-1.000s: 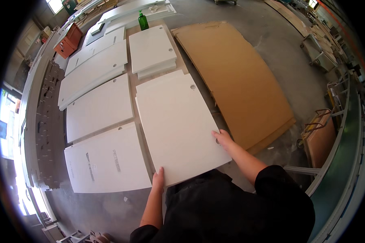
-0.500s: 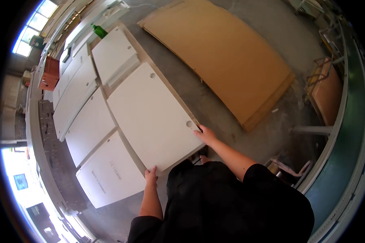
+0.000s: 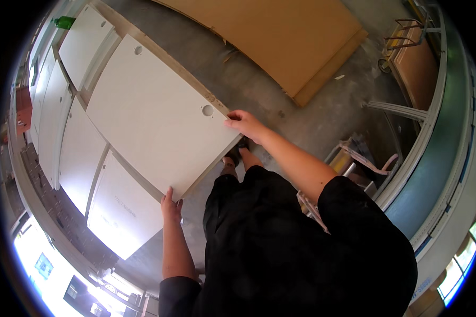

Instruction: The person repeatedly picks up white rectangular panels from a stack and places them onto a workbench. The person handles the panels one at a time, walking back and forth between the stack and the bench to build a new pile.

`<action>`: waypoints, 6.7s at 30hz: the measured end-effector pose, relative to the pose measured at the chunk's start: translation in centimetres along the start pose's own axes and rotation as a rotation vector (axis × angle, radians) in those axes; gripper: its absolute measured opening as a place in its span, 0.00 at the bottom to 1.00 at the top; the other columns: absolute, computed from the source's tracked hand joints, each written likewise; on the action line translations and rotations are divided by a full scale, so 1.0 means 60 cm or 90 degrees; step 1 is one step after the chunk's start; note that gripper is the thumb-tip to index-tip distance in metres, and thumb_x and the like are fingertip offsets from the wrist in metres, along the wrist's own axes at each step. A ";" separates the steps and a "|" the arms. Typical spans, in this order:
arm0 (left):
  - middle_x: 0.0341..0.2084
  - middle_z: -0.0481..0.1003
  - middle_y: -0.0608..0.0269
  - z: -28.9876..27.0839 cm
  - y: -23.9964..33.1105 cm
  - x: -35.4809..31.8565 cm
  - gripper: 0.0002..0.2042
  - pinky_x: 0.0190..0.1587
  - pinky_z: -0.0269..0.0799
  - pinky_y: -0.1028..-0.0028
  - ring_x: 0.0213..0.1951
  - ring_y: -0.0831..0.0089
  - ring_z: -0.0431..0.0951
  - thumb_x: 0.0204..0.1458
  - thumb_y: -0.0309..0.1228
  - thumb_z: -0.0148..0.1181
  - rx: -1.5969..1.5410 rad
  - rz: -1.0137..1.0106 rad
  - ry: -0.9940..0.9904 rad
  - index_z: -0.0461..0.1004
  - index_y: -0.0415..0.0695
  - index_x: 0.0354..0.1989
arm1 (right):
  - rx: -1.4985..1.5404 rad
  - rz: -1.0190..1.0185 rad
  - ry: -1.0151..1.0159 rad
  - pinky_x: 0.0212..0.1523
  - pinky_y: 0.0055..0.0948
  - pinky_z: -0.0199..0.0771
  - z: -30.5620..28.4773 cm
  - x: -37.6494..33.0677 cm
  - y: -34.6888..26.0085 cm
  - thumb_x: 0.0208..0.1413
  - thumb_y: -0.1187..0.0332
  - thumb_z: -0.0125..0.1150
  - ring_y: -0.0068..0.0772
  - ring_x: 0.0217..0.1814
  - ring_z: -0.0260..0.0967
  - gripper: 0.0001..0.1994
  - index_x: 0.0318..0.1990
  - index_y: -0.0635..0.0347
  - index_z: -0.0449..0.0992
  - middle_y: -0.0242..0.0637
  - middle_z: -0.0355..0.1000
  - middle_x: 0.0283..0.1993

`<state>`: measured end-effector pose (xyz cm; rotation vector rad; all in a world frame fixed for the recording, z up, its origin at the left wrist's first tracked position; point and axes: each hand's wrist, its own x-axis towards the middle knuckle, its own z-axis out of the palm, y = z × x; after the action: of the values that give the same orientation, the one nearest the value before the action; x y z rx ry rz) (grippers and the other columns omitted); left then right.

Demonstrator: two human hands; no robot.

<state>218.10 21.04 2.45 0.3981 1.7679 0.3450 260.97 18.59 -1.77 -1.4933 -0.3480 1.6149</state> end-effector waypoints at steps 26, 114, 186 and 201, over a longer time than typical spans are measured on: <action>0.54 0.70 0.61 -0.019 -0.118 0.008 0.24 0.54 0.68 0.59 0.54 0.66 0.71 0.61 0.45 0.58 -0.144 0.086 -0.118 0.62 0.48 0.61 | -0.073 -0.137 0.277 0.50 0.32 0.68 0.056 -0.048 0.138 0.64 0.56 0.57 0.29 0.47 0.69 0.17 0.50 0.59 0.72 0.36 0.74 0.45; 0.44 0.75 0.53 0.110 -0.247 0.036 0.33 0.47 0.76 0.67 0.45 0.64 0.78 0.43 0.35 0.77 -0.479 0.188 0.020 0.66 0.38 0.55 | -0.501 -0.072 0.236 0.70 0.37 0.57 0.155 0.110 -0.064 0.66 0.34 0.34 0.42 0.72 0.57 0.40 0.72 0.58 0.55 0.37 0.56 0.74; 0.56 0.71 0.46 0.040 -0.118 -0.098 0.29 0.60 0.68 0.58 0.59 0.47 0.70 0.49 0.34 0.67 0.140 0.421 0.226 0.69 0.40 0.61 | -0.327 0.075 0.084 0.54 0.39 0.74 0.060 0.089 -0.093 0.64 0.48 0.57 0.37 0.51 0.73 0.28 0.56 0.68 0.72 0.42 0.76 0.51; 0.60 0.65 0.32 0.010 -0.137 -0.020 0.38 0.64 0.64 0.56 0.62 0.41 0.66 0.52 0.37 0.66 0.087 0.390 0.032 0.55 0.29 0.67 | -0.290 0.139 0.140 0.67 0.53 0.61 -0.007 0.046 -0.028 0.67 0.44 0.48 0.49 0.69 0.61 0.32 0.66 0.61 0.62 0.47 0.64 0.67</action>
<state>218.27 13.15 -0.22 1.0420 1.6920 0.6683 262.36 21.45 -2.53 -2.0971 -0.4617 1.5833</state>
